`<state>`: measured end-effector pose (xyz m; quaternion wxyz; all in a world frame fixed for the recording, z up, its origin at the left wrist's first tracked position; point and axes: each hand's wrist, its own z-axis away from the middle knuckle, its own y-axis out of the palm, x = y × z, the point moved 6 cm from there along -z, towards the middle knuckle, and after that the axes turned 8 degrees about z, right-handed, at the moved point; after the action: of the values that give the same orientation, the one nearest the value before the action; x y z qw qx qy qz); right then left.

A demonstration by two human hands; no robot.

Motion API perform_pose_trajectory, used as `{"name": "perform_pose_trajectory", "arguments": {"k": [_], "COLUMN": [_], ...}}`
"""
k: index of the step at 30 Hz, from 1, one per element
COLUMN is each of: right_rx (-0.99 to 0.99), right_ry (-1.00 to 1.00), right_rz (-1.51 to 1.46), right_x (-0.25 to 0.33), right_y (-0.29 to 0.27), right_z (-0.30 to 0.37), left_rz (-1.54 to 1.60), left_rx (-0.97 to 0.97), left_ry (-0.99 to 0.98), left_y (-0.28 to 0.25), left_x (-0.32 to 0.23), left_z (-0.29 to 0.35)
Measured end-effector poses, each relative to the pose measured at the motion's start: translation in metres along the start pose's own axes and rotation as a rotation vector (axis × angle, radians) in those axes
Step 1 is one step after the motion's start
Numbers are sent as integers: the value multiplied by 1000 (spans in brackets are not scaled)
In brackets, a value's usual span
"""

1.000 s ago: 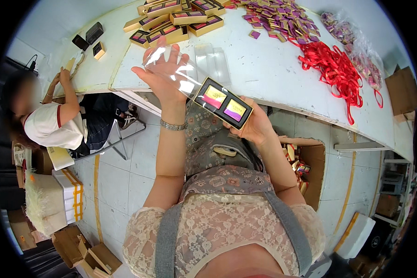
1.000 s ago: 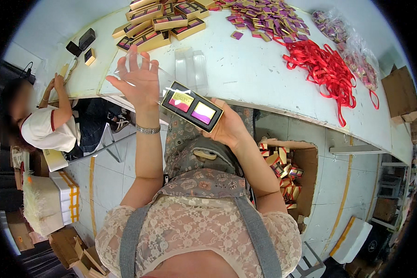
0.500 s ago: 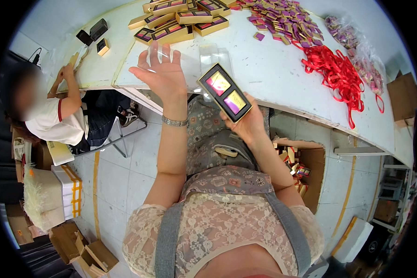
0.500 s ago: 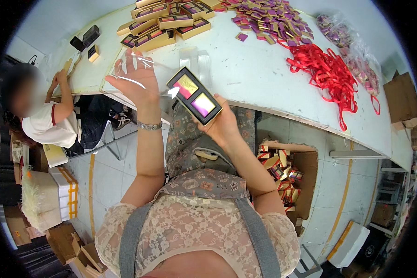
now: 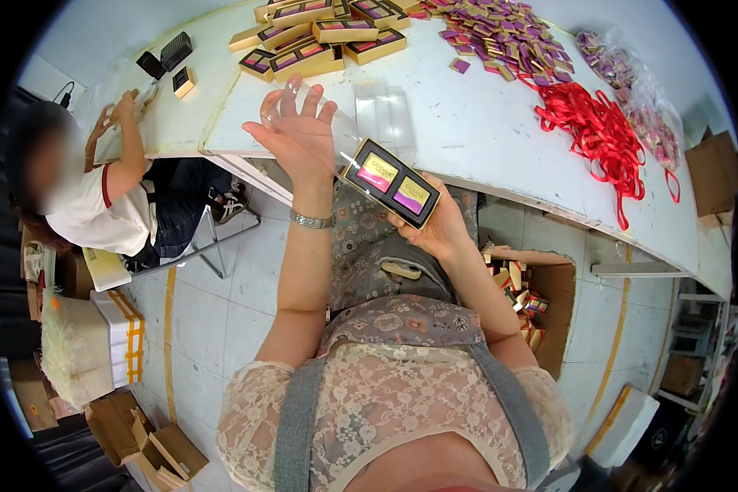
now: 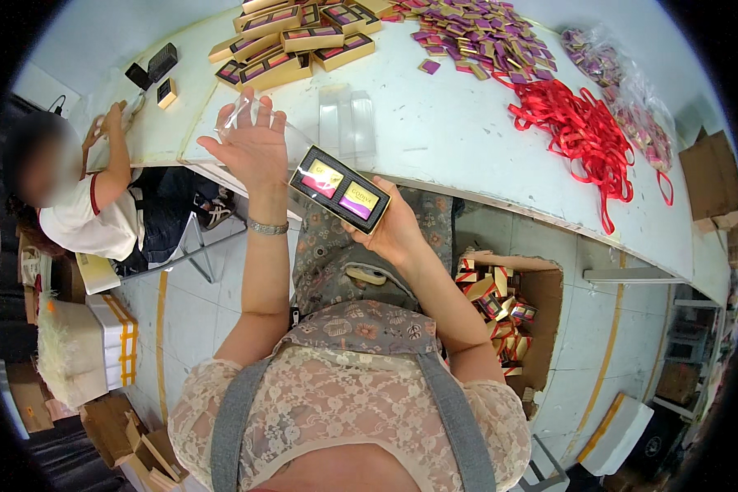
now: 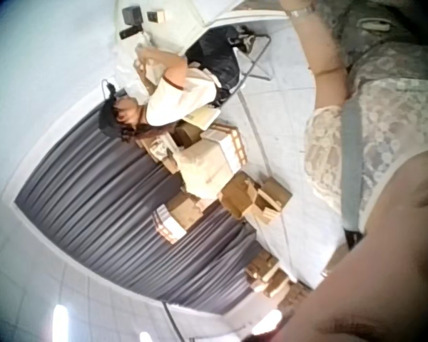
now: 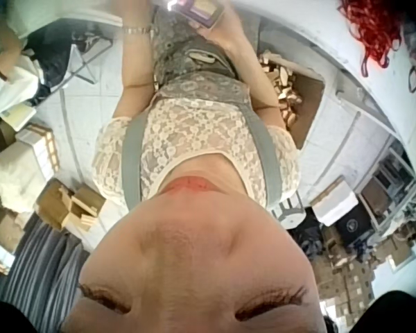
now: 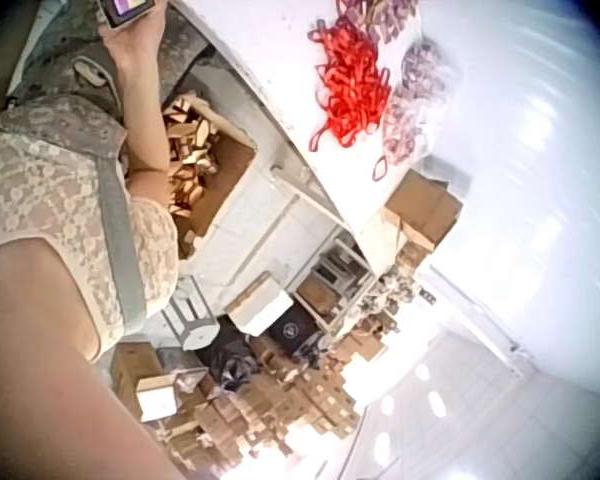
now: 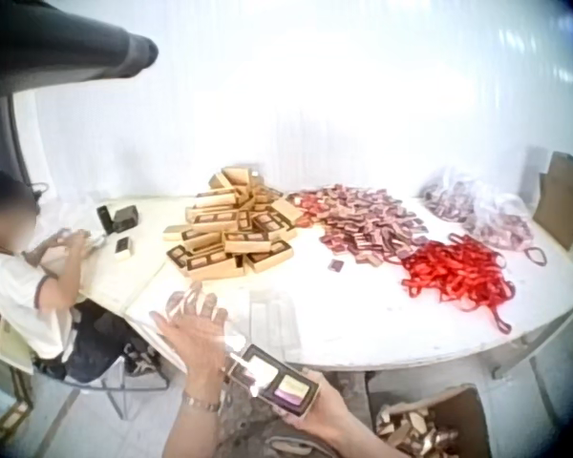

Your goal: The person assembles small rectangular boxes by inserting colorful inserts into black frames, then places them into clear plastic sleeves. Red ribbons are attached to the packaged boxes. The person handles items one at a time and stacks completed units on the table.

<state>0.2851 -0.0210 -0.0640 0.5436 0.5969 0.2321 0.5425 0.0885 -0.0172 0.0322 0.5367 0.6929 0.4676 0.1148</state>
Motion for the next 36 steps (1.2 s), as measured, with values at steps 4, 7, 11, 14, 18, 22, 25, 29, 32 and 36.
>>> {"name": "perform_pose_trajectory", "arguments": {"k": [4,7,11,14,18,22,25,29,32,36], "right_rx": [27,-34,-80,105,-52,-9,-175,-488,-537,-447], "right_ry": [-80,-116,-96,-299,-818,-975,-1026,-873,-805,-852], "right_rz": [48,30,103,328,1088,1271,1006,989,1031,1334], "right_x": [27,26,10,16,42,55,61,51,38,40], "right_y": [11,-1,1,22,49,41,24,27,14,3], "right_z": [-5,-12,-15,-1,29,48,53,35,32,28], "left_rz": [-84,-167,-142,52,191,-7,-779,-1299,-1353,-696], "left_rx": [-46,-9,63,-162,-397,-234,132,499,529,115], "left_ry": [23,79,-36,-193,-450,-738,-546,-44,-165,-554], "left_y": [-1,4,14,2,8,11,4,59,43,0], "left_x": [0,-1,18,32,47,55,43,21,31,49], "left_z": [2,2,14,25,68,132,154,151,145,152]}}
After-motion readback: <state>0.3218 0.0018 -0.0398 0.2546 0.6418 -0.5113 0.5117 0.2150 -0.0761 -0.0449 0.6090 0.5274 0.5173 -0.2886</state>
